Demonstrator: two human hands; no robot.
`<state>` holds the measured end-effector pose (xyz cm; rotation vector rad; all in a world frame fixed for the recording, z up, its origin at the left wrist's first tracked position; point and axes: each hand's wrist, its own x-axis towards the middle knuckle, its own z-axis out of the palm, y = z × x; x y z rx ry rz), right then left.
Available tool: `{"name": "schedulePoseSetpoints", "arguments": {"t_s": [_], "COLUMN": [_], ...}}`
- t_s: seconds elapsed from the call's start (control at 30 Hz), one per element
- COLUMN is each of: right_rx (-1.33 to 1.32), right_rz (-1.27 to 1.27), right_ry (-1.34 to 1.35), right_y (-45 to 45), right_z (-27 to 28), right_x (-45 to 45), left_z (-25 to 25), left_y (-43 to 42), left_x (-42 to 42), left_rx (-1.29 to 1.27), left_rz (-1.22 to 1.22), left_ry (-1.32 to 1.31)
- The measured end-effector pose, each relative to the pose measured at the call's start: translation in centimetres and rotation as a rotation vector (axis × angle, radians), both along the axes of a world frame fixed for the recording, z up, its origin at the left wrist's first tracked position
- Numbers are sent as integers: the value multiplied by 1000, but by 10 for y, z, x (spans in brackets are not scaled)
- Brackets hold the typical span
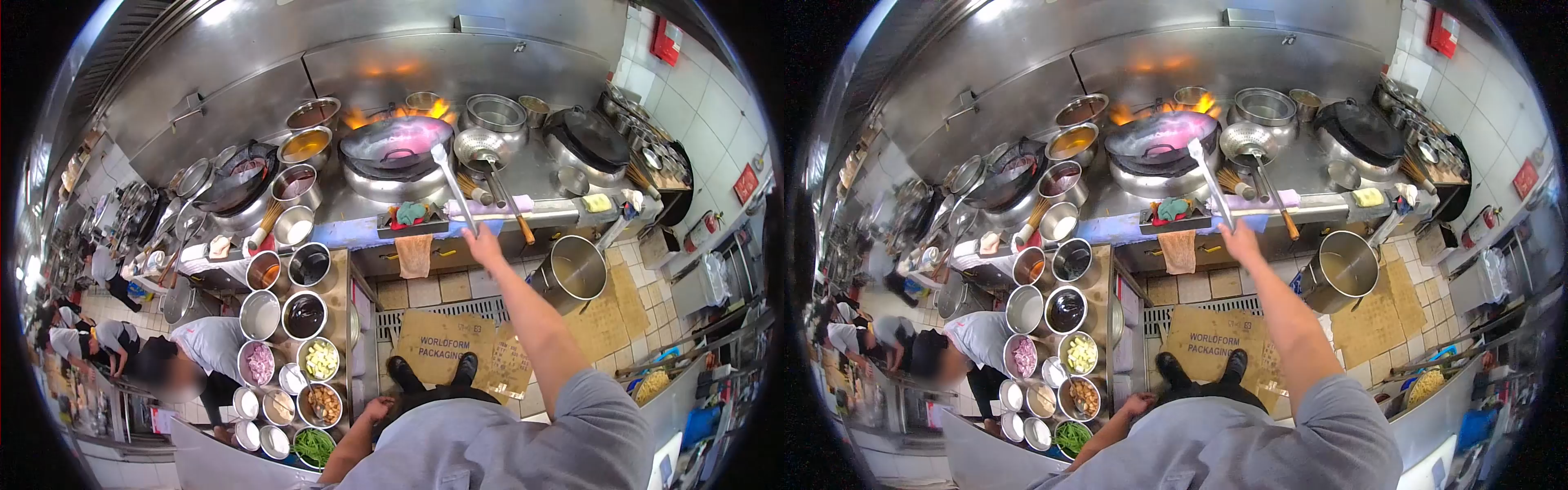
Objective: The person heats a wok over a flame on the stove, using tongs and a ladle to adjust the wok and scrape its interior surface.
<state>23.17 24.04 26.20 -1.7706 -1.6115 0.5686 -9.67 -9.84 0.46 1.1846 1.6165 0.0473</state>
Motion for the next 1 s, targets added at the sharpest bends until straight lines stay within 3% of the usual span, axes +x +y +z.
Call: {"name": "schedulePoseSetpoints", "arguments": {"t_s": [0.13,0.23,0.33,0.4,0.57,0.63,0.73,0.83,0.93,1.0], "right_rx": [59,98,101,100,276,391,408,435,276,248], "right_rz": [-60,-51,10,207,218,129,95,77,128,174], "right_ry": [-405,-802,-1015,-1283,-1443,-1474,-1522,-1549,-1445,-1483], "right_y": [38,60,82,95,136,161,177,184,187,186], "right_z": [37,94,142,165,182,173,162,154,151,153], "right_x": [53,79,90,90,71,59,36,14,0,-6], "left_z": [12,-13,-1,-5,-31,-33,-141,-120,-68,-94], "left_y": [7,9,8,7,4,5,6,20,21,18], "left_x": [1,-4,5,9,14,16,-5,-4,0,-8], "left_rx": [68,15,45,19,80,-157,-375,-296,-123,-98], "left_rz": [-85,-12,86,88,-2,228,410,427,378,310], "left_ry": [74,25,-144,-130,-125,-327,-705,-554,-480,-424]}}
